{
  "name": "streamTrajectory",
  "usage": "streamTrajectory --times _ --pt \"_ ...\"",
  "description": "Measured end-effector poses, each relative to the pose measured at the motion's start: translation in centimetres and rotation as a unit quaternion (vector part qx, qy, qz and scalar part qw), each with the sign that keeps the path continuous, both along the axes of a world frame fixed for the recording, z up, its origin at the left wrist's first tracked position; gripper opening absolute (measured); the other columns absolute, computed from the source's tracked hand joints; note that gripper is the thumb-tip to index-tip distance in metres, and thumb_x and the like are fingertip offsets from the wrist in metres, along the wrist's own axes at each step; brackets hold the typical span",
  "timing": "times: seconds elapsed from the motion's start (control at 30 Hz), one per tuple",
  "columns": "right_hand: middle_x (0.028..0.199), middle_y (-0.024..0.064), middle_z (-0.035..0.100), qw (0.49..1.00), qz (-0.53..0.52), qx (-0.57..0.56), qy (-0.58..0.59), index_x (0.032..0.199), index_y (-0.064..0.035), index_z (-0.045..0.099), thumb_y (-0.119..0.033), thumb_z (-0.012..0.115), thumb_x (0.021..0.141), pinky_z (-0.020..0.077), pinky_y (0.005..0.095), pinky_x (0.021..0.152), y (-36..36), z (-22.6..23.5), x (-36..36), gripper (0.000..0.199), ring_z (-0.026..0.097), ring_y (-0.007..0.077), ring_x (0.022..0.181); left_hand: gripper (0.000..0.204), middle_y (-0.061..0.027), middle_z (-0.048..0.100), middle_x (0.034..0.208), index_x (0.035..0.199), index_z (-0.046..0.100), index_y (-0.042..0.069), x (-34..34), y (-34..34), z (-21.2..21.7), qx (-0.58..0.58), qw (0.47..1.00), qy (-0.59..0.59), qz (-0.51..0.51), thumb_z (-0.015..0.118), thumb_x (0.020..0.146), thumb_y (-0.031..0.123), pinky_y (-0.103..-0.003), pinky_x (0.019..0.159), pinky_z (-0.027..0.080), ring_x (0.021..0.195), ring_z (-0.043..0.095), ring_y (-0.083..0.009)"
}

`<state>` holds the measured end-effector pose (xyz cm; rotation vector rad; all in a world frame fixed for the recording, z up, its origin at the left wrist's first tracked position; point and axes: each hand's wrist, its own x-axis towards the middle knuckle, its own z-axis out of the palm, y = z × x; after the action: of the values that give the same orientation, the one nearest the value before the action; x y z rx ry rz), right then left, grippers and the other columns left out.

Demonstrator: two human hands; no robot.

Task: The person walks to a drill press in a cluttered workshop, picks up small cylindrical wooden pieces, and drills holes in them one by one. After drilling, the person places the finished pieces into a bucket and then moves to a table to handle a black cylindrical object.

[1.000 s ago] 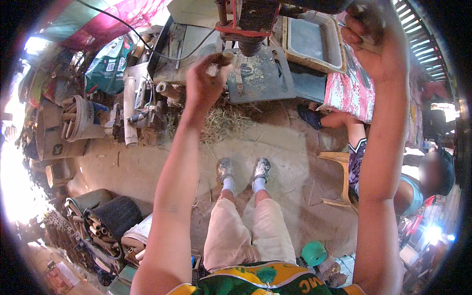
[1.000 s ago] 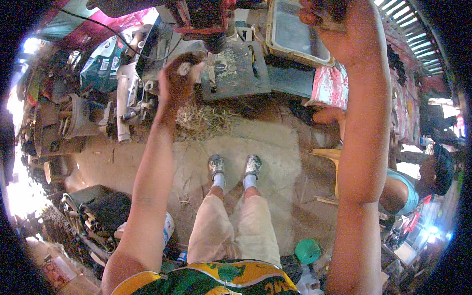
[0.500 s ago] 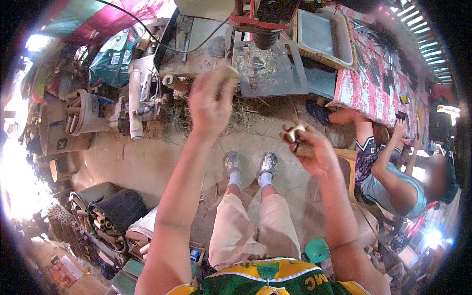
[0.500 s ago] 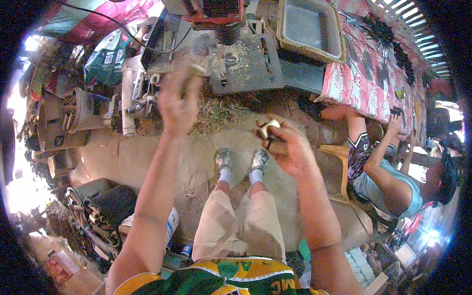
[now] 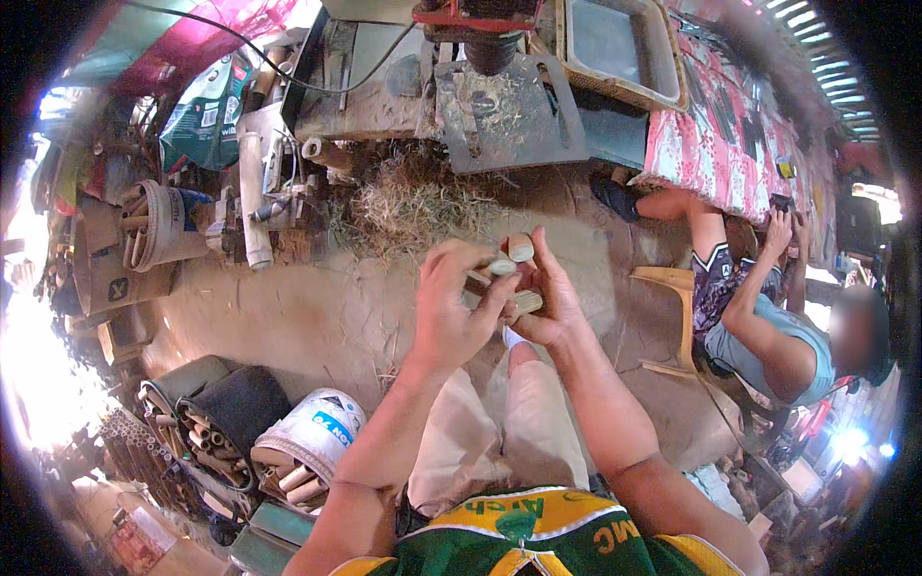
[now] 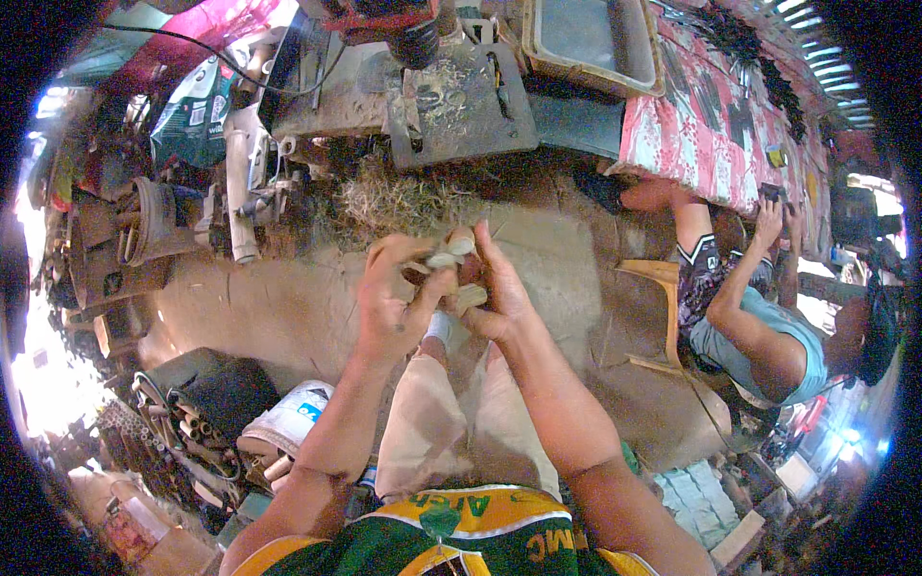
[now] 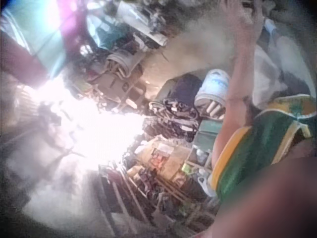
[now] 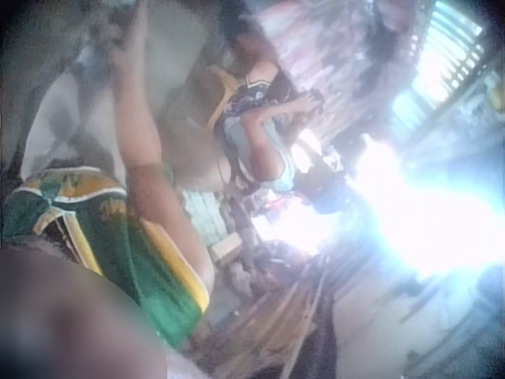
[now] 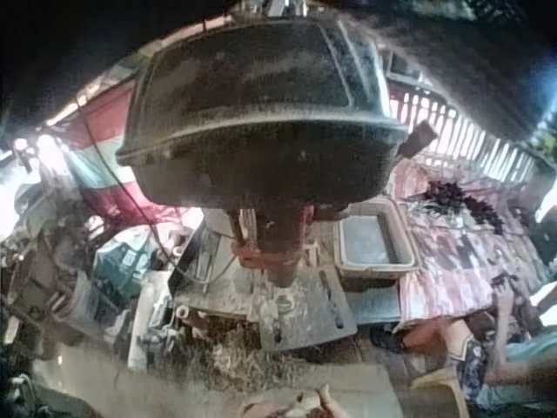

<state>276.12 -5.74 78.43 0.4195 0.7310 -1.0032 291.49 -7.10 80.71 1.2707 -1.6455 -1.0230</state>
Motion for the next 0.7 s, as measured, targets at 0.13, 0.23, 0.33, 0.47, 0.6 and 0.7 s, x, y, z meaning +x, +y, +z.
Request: streamTrajectory --times 0.13,0.23,0.33,0.47,0.6,0.7 --pt "0.111 0.0066 0.067 0.998 0.046 -0.023 0.024 0.118 -0.0156 0.062 -0.065 0.056 0.092 0.0555 0.0374 0.071 0.3 0.7 0.3 0.056 0.067 0.0214 0.092 0.041 -0.0160 0.066 0.115 0.118 0.065 0.003 0.2 -1.5 0.3 -0.018 0.999 0.018 -0.045 0.077 0.080 0.007 -0.042 0.102 0.045 0.121 0.058 -0.0323" --pt "0.106 0.0041 0.067 0.996 0.080 0.011 0.038 0.117 -0.0166 0.061 -0.068 0.054 0.091 0.0545 0.0369 0.067 0.4 0.8 0.5 0.058 0.066 0.0206 0.087 0.044 -0.0153 0.066 0.120 0.123 0.065 0.002 0.1 -2.9 0.4 -0.031 0.986 0.019 -0.163 0.076 0.081 0.005 -0.038 0.101 0.045 0.120 0.059 -0.0298" --pt "0.100 0.0023 0.067 0.989 0.123 -0.055 0.061 0.114 -0.0166 0.062 -0.069 0.051 0.092 0.0528 0.0360 0.063 0.5 0.6 0.2 0.058 0.066 0.0195 0.085 0.041 -0.0145 0.065 0.125 0.123 0.065 0.002 -0.5 -3.2 0.6 0.076 0.985 0.062 -0.139 0.073 0.083 0.003 -0.036 0.099 0.048 0.118 0.061 -0.0257" --pt "0.092 0.0018 0.067 0.981 0.163 -0.087 0.063 0.107 -0.0174 0.061 -0.061 0.054 0.095 0.0481 0.0313 0.056 0.1 1.6 -1.2 0.046 0.063 0.0152 0.074 0.034 -0.0111 0.068 0.111 0.121 0.059 0.000 -1.0 -4.0 1.1 0.117 0.987 0.107 -0.017 0.070 0.089 0.001 -0.031 0.088 0.052 0.101 0.064 -0.0154" --pt "0.094 0.0086 0.068 0.920 0.206 -0.150 0.297 0.103 -0.0097 0.061 -0.037 0.056 0.101 0.0465 0.0299 0.052 -1.6 5.4 -4.9 0.028 0.060 0.0154 0.065 0.033 -0.0102 0.067 0.117 0.118 0.062 0.002 0.0 -9.0 1.0 0.019 0.991 0.126 0.029 0.074 0.086 0.003 -0.031 0.088 0.051 0.100 0.063 -0.0162" --pt "0.099 0.0117 0.068 0.844 0.155 -0.240 0.454 0.103 -0.0049 0.061 -0.028 0.056 0.101 0.0464 0.0283 0.052 -4.7 8.9 -8.2 0.023 0.059 0.0129 0.063 0.034 -0.0147 0.069 0.105 0.111 0.064 -0.002 0.0 -13.7 0.0 -0.128 0.992 0.006 0.009 0.078 0.082 0.008 -0.030 0.086 0.051 0.096 0.066 -0.0196"
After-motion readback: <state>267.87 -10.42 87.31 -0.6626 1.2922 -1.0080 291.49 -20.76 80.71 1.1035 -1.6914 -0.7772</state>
